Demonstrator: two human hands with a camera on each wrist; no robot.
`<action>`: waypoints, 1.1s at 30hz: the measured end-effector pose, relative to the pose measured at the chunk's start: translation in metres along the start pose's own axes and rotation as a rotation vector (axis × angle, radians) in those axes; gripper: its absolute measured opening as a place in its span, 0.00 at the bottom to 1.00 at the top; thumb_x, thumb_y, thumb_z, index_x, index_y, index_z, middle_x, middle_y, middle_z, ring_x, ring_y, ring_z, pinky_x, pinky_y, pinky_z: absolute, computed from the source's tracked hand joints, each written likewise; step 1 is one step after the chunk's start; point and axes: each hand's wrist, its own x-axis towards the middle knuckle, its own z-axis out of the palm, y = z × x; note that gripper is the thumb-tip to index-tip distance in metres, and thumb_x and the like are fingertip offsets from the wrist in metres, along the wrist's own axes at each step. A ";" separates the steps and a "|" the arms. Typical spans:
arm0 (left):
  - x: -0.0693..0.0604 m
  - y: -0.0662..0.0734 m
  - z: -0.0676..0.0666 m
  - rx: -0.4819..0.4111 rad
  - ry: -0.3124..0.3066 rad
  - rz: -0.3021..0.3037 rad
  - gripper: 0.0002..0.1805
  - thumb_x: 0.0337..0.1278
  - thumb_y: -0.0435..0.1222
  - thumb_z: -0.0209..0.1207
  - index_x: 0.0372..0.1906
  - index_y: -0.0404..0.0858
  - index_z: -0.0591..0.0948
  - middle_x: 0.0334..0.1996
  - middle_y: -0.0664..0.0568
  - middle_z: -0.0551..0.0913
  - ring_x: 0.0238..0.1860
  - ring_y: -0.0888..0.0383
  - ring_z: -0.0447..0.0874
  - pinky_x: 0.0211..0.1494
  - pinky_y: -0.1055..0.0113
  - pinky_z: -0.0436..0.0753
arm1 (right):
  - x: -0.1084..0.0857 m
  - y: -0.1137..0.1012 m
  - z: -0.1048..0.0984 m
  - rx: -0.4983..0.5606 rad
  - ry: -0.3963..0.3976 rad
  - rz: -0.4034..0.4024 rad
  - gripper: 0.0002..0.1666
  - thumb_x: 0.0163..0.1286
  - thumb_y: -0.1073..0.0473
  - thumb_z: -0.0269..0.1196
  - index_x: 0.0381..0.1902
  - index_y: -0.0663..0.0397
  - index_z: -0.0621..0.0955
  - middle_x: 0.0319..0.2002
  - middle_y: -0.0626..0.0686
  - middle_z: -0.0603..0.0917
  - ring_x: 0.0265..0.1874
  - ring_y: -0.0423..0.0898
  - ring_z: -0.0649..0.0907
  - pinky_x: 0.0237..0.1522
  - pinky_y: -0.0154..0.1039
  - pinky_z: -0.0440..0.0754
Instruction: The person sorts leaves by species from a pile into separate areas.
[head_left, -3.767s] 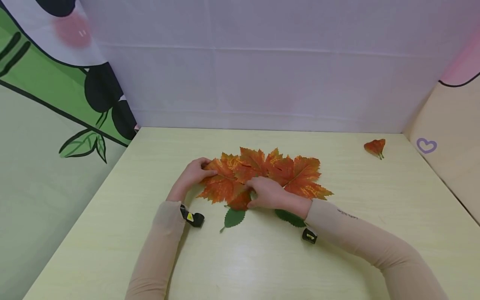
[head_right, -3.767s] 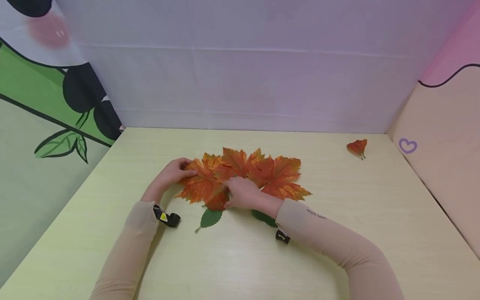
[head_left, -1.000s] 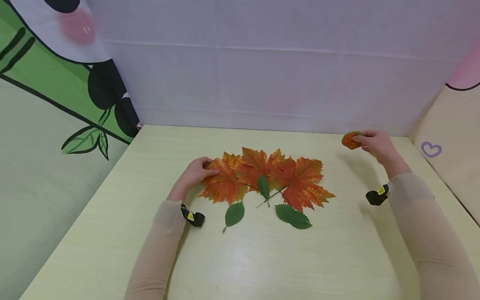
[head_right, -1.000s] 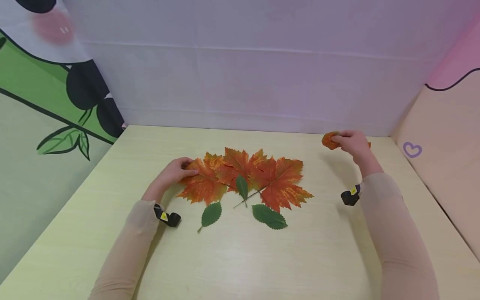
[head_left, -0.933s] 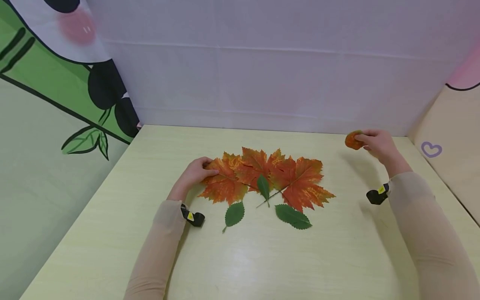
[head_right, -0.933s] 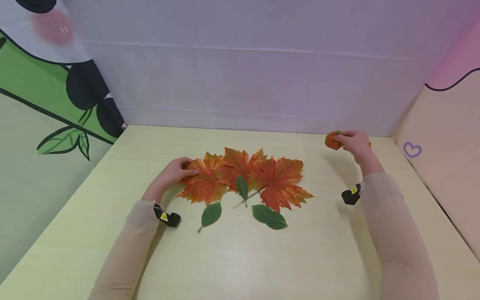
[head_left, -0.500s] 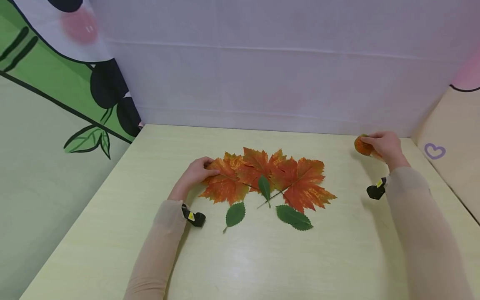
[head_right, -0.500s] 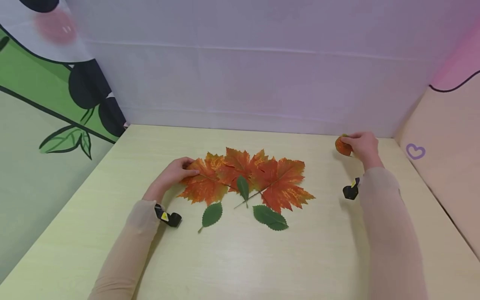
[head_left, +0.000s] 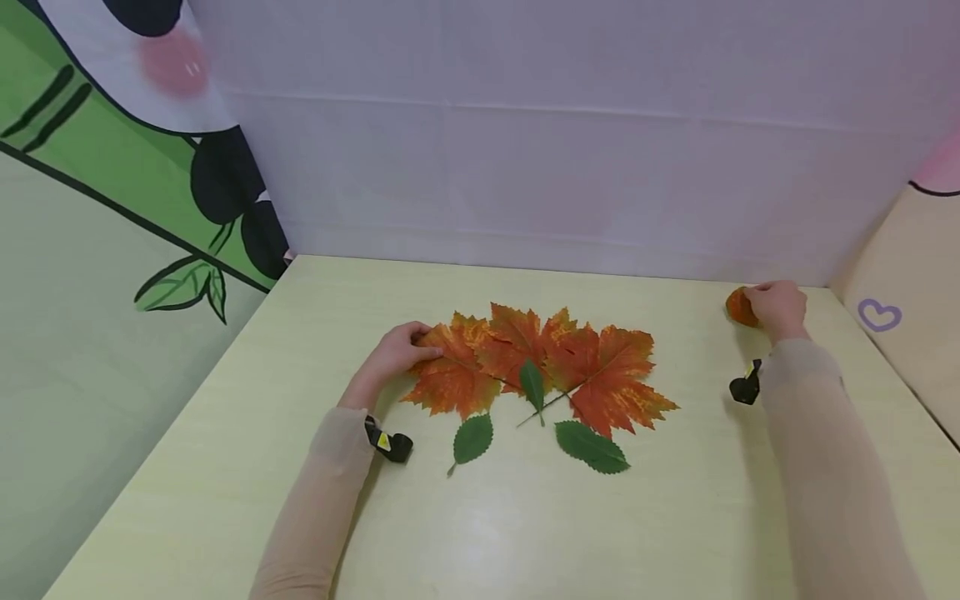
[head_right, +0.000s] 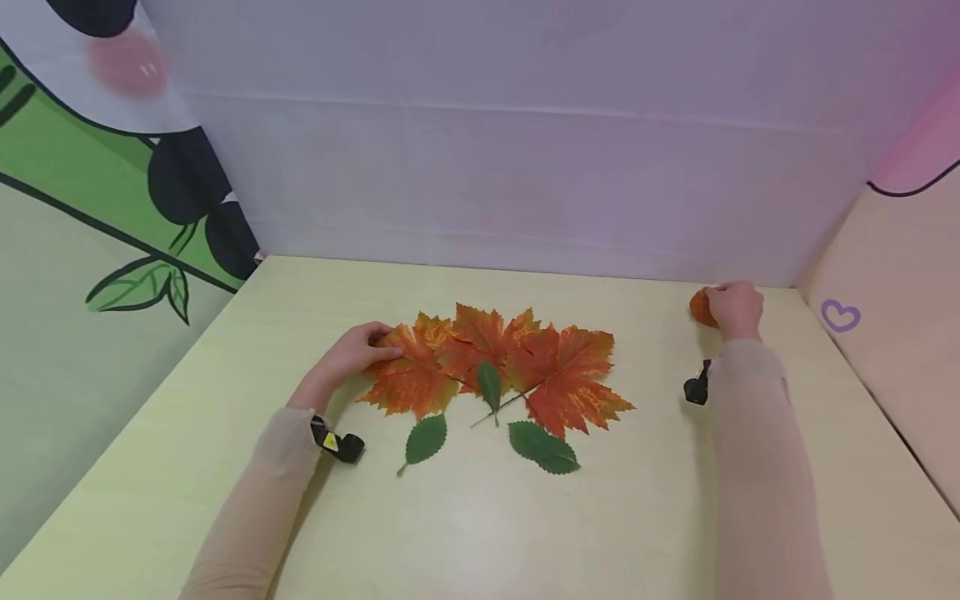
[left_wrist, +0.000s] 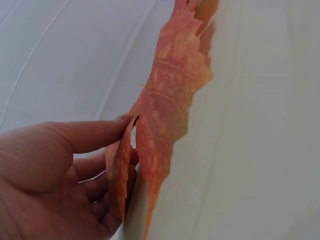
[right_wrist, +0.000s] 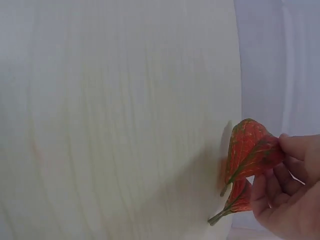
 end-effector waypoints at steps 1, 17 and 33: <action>-0.001 0.000 0.000 0.002 -0.002 0.000 0.25 0.56 0.41 0.59 0.56 0.32 0.71 0.52 0.39 0.74 0.51 0.47 0.71 0.55 0.54 0.70 | 0.000 0.001 0.001 -0.018 0.011 0.014 0.32 0.69 0.47 0.44 0.54 0.73 0.71 0.57 0.72 0.66 0.57 0.70 0.60 0.57 0.57 0.62; -0.004 0.005 0.000 0.001 -0.017 -0.014 0.24 0.56 0.40 0.59 0.55 0.32 0.71 0.51 0.40 0.74 0.48 0.48 0.71 0.53 0.56 0.70 | -0.002 0.012 0.009 0.023 0.080 0.125 0.35 0.68 0.44 0.46 0.58 0.71 0.69 0.58 0.71 0.65 0.59 0.68 0.60 0.57 0.56 0.59; 0.001 0.001 -0.001 0.009 -0.007 -0.010 0.25 0.56 0.40 0.59 0.56 0.31 0.71 0.52 0.39 0.73 0.51 0.47 0.70 0.56 0.55 0.69 | -0.035 -0.021 0.011 -0.066 0.048 -0.139 0.30 0.66 0.43 0.50 0.50 0.64 0.75 0.48 0.67 0.76 0.45 0.60 0.73 0.38 0.49 0.69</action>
